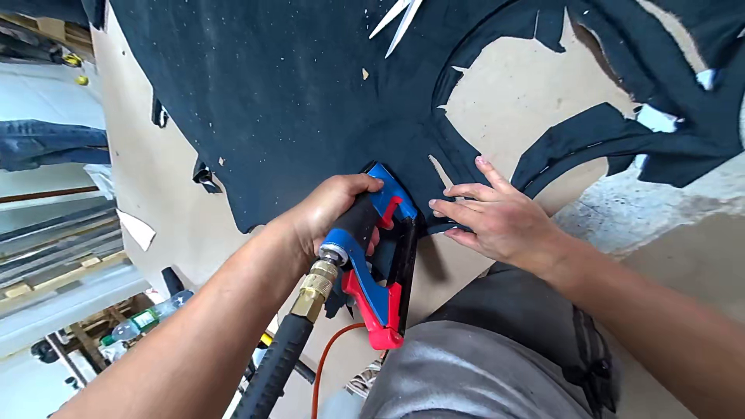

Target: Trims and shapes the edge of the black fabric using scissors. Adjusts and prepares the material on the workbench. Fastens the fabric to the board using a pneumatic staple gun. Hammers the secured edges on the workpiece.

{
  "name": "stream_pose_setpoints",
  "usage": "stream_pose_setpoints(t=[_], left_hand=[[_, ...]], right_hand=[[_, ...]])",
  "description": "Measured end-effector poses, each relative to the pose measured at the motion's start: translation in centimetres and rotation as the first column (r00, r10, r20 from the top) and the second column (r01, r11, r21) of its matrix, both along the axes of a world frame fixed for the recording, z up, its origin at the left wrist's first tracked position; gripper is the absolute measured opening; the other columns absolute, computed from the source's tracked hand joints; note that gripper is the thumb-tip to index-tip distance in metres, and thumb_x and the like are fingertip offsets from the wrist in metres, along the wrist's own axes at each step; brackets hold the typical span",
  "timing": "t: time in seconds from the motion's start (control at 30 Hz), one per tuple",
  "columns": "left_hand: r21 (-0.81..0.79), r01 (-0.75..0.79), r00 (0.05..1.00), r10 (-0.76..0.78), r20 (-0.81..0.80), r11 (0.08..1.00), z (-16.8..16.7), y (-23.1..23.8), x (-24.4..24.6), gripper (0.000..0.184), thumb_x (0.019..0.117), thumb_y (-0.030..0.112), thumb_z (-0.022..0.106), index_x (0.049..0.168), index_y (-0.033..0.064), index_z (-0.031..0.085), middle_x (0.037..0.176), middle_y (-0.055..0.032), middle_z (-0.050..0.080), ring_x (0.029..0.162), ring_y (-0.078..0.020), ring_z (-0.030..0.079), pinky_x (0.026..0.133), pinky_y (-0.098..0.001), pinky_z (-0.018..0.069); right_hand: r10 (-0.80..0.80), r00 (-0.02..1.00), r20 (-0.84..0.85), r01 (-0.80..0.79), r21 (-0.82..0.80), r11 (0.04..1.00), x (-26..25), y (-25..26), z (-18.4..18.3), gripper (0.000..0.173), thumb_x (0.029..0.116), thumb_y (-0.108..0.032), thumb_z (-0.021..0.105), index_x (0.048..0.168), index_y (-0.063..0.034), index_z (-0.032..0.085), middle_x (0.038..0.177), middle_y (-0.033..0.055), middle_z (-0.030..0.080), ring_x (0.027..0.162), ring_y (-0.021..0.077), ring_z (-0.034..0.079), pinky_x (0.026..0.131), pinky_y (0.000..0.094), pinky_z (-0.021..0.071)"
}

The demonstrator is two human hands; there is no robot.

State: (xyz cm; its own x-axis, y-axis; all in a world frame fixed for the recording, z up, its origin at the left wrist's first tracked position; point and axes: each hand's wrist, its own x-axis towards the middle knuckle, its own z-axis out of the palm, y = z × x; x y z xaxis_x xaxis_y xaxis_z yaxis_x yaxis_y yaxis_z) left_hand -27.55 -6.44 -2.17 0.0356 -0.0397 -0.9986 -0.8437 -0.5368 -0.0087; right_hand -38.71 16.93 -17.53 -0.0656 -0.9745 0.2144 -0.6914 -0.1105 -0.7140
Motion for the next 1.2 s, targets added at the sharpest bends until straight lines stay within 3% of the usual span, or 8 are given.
stream_pose_setpoints(t=[0.2, 0.33, 0.47, 0.6, 0.93, 1.03, 1.1, 1.2], left_hand=[[0.006, 0.056, 0.998, -0.056, 0.017, 0.998, 0.1, 0.3, -0.9, 0.049, 0.1080, 0.046, 0.036, 0.108, 0.0057, 0.063, 0.083, -0.0139, 0.068, 0.051, -0.0189, 0.063, 0.045, -0.0347, 0.0572], [0.009, 0.090, 0.996, -0.090, 0.012, 0.996, 0.0, 0.3, -2.4, 0.049, 0.1080, 0.046, 0.036, 0.110, 0.0061, 0.064, 0.089, -0.0156, 0.070, 0.053, -0.0191, 0.064, 0.046, -0.0339, 0.0563], [0.003, 0.147, 0.989, -0.147, 0.009, 0.989, 0.0, 0.5, -3.0, 0.045, 0.1074, 0.044, 0.038, 0.108, 0.0058, 0.063, 0.086, -0.0150, 0.069, 0.051, -0.0198, 0.064, 0.045, -0.0358, 0.0572], [-0.002, 0.162, 0.987, -0.162, 0.007, 0.987, 0.1, 0.7, -3.4, 0.043, 0.1073, 0.042, 0.039, 0.109, 0.0059, 0.062, 0.086, -0.0150, 0.068, 0.051, -0.0198, 0.063, 0.045, -0.0360, 0.0571], [-0.020, 0.234, 0.972, -0.233, 0.026, 0.972, 0.2, 1.9, -5.4, 0.040, 0.1069, 0.042, 0.041, 0.110, 0.0062, 0.060, 0.083, -0.0145, 0.066, 0.052, -0.0203, 0.063, 0.046, -0.0363, 0.0573], [-0.091, 0.131, 0.989, -0.136, -0.050, 0.987, 2.0, 1.9, -1.7, 0.052, 0.1056, 0.053, 0.041, 0.114, 0.0074, 0.064, 0.086, -0.0145, 0.069, 0.053, -0.0199, 0.063, 0.048, -0.0367, 0.0577], [-0.230, 0.032, 0.994, -0.055, -0.092, 0.973, 4.5, 2.4, 3.4, 0.061, 0.1042, 0.061, 0.041, 0.110, 0.0065, 0.067, 0.074, -0.0130, 0.066, 0.052, -0.0199, 0.064, 0.049, -0.0371, 0.0587], [-0.510, -0.110, 0.987, 0.034, -0.157, 0.853, 8.0, 5.1, 13.9, 0.053, 0.1050, 0.053, 0.047, 0.112, 0.0041, 0.066, 0.075, -0.0135, 0.068, 0.063, -0.0237, 0.069, 0.058, -0.0396, 0.0618]], right_hand=[[-0.021, 1.000, 0.004, 0.021, 0.004, 1.000, 0.2, 0.0, -0.4, 0.042, 0.0963, -0.031, 0.068, 0.136, -0.0165, 0.067, 0.124, 0.0003, 0.073, 0.133, 0.0212, 0.059, 0.129, 0.0574, 0.0177], [-0.046, 0.999, 0.014, 0.046, 0.001, 0.999, -0.1, -0.3, -0.1, 0.073, 0.0881, -0.028, 0.077, 0.153, -0.0128, 0.049, 0.134, 0.0091, 0.067, 0.132, 0.0240, 0.059, 0.128, 0.0554, 0.0204], [-0.101, 0.995, -0.004, 0.101, -0.006, 0.995, 0.1, -0.3, -0.1, 0.090, 0.0835, -0.034, 0.081, 0.157, -0.0067, 0.039, 0.154, 0.0164, 0.050, 0.149, 0.0289, 0.041, 0.129, 0.0509, 0.0218], [-0.104, 0.994, -0.036, 0.104, 0.000, 0.995, 0.2, -0.5, -0.2, 0.102, 0.0823, -0.039, 0.082, 0.162, -0.0061, 0.028, 0.167, 0.0139, 0.033, 0.157, 0.0281, 0.025, 0.130, 0.0490, 0.0179], [-0.110, 0.994, -0.030, 0.110, 0.017, 0.994, 0.3, -0.3, 0.1, 0.106, 0.0804, -0.039, 0.084, 0.162, -0.0032, 0.026, 0.167, 0.0149, 0.031, 0.157, 0.0271, 0.025, 0.130, 0.0466, 0.0186], [-0.090, 0.996, -0.021, 0.090, 0.017, 0.996, -0.3, -0.8, 0.0, 0.108, 0.0800, -0.042, 0.084, 0.163, -0.0046, 0.025, 0.168, 0.0145, 0.030, 0.157, 0.0266, 0.025, 0.130, 0.0474, 0.0186], [-0.080, 0.994, 0.077, 0.076, 0.060, 0.995, -1.3, -1.0, 0.7, 0.107, 0.0817, -0.046, 0.082, 0.163, -0.0070, 0.024, 0.168, 0.0133, 0.031, 0.156, 0.0253, 0.028, 0.129, 0.0463, 0.0225], [-0.178, 0.906, 0.385, 0.082, 0.252, 0.964, -3.1, -0.9, 3.0, 0.095, 0.0866, -0.044, 0.079, 0.164, -0.0191, 0.030, 0.166, 0.0038, 0.036, 0.148, 0.0179, 0.042, 0.118, 0.0449, 0.0425]])
